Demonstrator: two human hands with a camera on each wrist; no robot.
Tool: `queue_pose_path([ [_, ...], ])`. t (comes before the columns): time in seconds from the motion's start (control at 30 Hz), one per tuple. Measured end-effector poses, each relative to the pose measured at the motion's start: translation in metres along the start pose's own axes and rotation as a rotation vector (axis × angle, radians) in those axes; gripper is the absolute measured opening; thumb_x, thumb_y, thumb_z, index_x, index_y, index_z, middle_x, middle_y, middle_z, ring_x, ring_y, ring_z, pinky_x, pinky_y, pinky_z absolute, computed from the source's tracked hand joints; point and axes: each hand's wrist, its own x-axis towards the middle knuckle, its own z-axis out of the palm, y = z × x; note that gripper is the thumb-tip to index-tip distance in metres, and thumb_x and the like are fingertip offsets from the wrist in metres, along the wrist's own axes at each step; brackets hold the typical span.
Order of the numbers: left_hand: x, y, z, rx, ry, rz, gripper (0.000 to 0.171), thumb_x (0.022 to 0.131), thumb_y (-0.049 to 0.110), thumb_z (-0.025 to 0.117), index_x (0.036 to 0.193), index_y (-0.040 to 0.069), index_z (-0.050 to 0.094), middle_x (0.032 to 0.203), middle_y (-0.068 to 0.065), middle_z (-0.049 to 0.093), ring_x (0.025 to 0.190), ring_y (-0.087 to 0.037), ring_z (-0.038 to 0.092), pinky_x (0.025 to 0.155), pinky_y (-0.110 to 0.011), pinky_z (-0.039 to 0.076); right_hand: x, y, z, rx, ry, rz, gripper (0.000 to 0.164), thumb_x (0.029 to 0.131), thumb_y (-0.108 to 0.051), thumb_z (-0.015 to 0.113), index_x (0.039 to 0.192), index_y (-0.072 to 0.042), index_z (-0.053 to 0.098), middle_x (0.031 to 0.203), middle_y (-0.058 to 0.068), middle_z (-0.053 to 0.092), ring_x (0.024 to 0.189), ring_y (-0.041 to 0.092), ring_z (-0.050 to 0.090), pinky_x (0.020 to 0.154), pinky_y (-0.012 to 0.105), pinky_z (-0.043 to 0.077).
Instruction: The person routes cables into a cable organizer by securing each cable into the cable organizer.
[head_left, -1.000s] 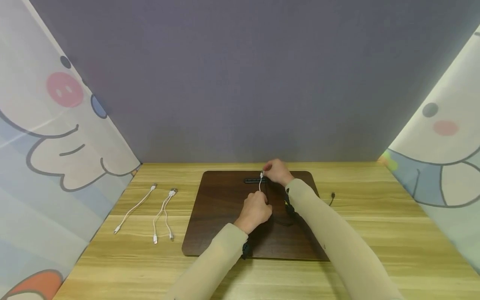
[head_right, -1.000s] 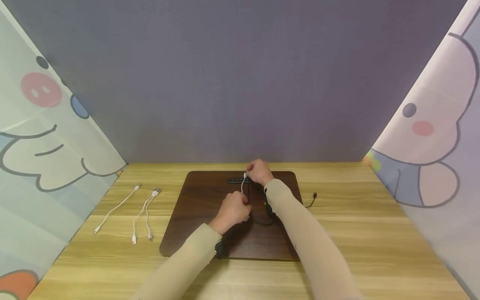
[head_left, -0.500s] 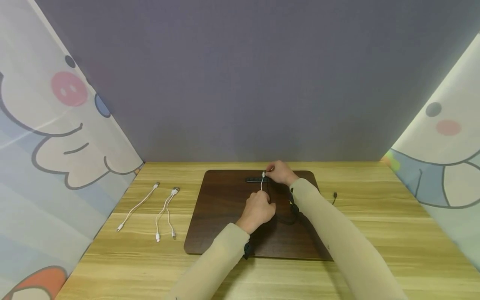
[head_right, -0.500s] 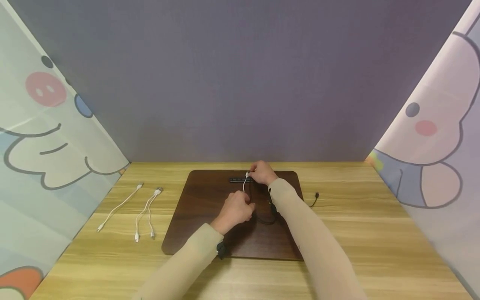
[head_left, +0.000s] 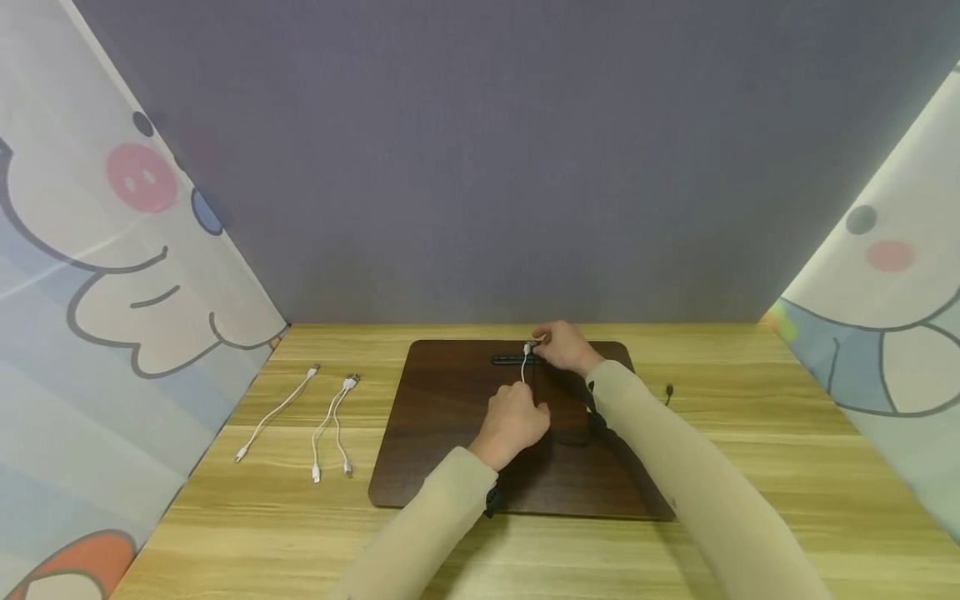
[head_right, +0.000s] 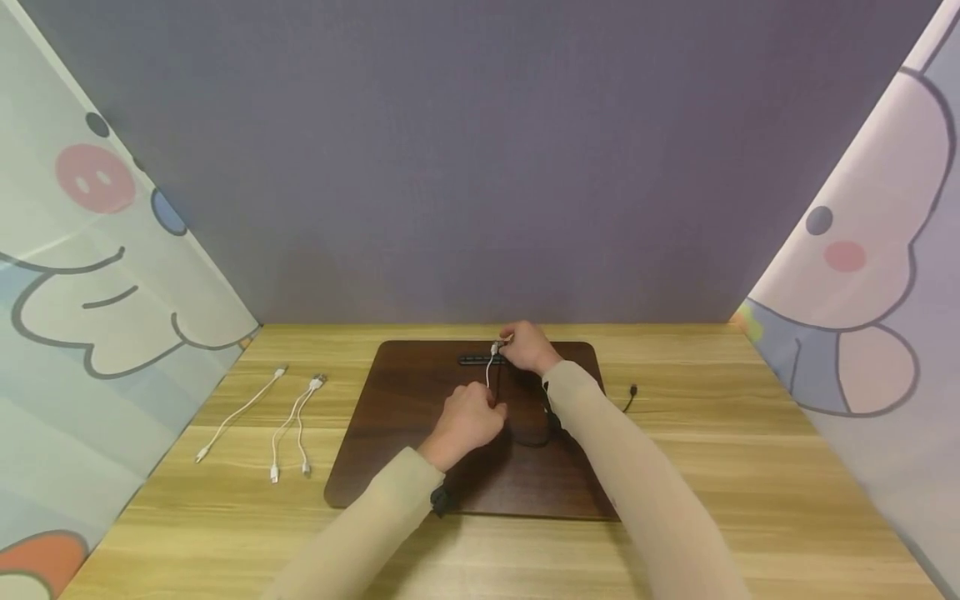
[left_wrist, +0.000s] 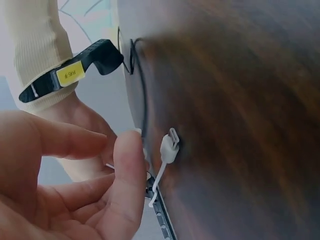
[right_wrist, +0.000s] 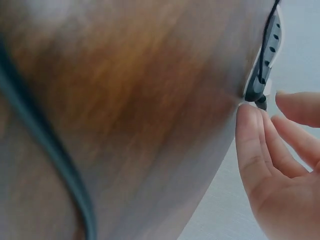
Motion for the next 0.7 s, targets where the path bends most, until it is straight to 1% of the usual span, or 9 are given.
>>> queue_pose_path([
  [0.1,-0.002,-0.002,-0.002,-0.009,-0.005,-0.001,0.044,0.098,0.017,0.062,0.056,0.010,0.049,0.051,-0.001,0.041,0.040,-0.013,0.036,0.038,-0.026,0.030,-0.003,0.000,0.000,-0.003,0.002,-0.008,0.030,0.097,-0.006,0.064,0.124,0.006,0.065,0.109,0.021,0.068,0.089,0.028,0.066,0.074,0.039,0.055],
  [0.17,-0.003,-0.005,-0.003,-0.028,-0.016,-0.004,0.048,0.098,0.016,0.062,0.053,0.012,0.047,0.045,0.002,0.041,0.036,-0.011,0.036,0.036,-0.024,0.029,-0.006,0.000,0.000,0.001,0.000,-0.009,0.027,0.097,-0.005,0.064,0.121,0.006,0.066,0.107,0.020,0.068,0.085,0.026,0.066,0.072,0.038,0.055],
  [0.23,-0.004,-0.008,-0.005,-0.050,-0.023,-0.004,0.049,0.099,0.016,0.061,0.051,0.013,0.049,0.042,0.004,0.045,0.035,-0.010,0.041,0.037,-0.024,0.032,-0.009,0.001,0.000,0.008,-0.002,-0.009,0.026,0.097,-0.005,0.064,0.120,0.006,0.066,0.106,0.019,0.068,0.083,0.025,0.067,0.072,0.038,0.056],
  [0.3,-0.004,-0.010,-0.006,-0.066,-0.017,0.003,0.046,0.098,0.017,0.062,0.053,0.013,0.054,0.042,0.004,0.051,0.037,-0.012,0.048,0.039,-0.025,0.036,-0.012,0.001,0.000,0.013,-0.007,-0.014,0.026,0.098,-0.005,0.064,0.121,0.007,0.066,0.106,0.019,0.068,0.082,0.024,0.067,0.071,0.037,0.056],
  [0.33,-0.004,-0.012,-0.007,-0.071,-0.012,0.007,0.044,0.098,0.017,0.062,0.054,0.013,0.057,0.043,0.004,0.053,0.039,-0.013,0.051,0.041,-0.025,0.038,-0.013,0.001,0.000,0.016,-0.008,-0.010,0.026,0.098,-0.005,0.064,0.121,0.007,0.066,0.106,0.019,0.068,0.081,0.023,0.067,0.071,0.037,0.056],
  [0.37,-0.004,-0.013,-0.008,-0.071,-0.003,0.012,0.043,0.098,0.017,0.062,0.055,0.012,0.059,0.045,0.003,0.053,0.041,-0.014,0.051,0.042,-0.026,0.038,-0.014,0.001,0.000,0.017,-0.009,-0.014,0.027,0.098,-0.005,0.064,0.121,0.007,0.066,0.106,0.019,0.068,0.080,0.023,0.067,0.070,0.036,0.056],
  [0.5,-0.003,-0.017,-0.012,-0.066,0.024,0.028,0.037,0.097,0.017,0.062,0.060,0.011,0.063,0.051,0.001,0.052,0.045,-0.015,0.045,0.046,-0.028,0.037,-0.018,-0.001,-0.001,0.036,-0.017,-0.015,0.026,0.098,-0.005,0.064,0.121,0.006,0.066,0.105,0.018,0.069,0.077,0.022,0.067,0.067,0.035,0.056],
  [0.53,-0.003,-0.018,-0.013,-0.069,0.031,0.031,0.034,0.097,0.017,0.062,0.064,0.010,0.066,0.054,0.001,0.053,0.046,-0.015,0.045,0.047,-0.029,0.038,-0.019,-0.002,-0.001,0.040,-0.018,-0.012,0.026,0.098,-0.006,0.064,0.120,0.006,0.066,0.105,0.018,0.069,0.076,0.021,0.067,0.067,0.035,0.056],
  [0.7,-0.002,-0.023,-0.016,-0.067,0.050,0.015,0.020,0.097,0.019,0.064,0.085,0.007,0.074,0.067,0.000,0.062,0.056,-0.018,0.055,0.054,-0.032,0.045,-0.023,-0.004,0.001,0.058,-0.029,-0.014,0.023,0.098,-0.006,0.064,0.118,0.004,0.068,0.104,0.017,0.069,0.071,0.019,0.066,0.065,0.034,0.057],
])
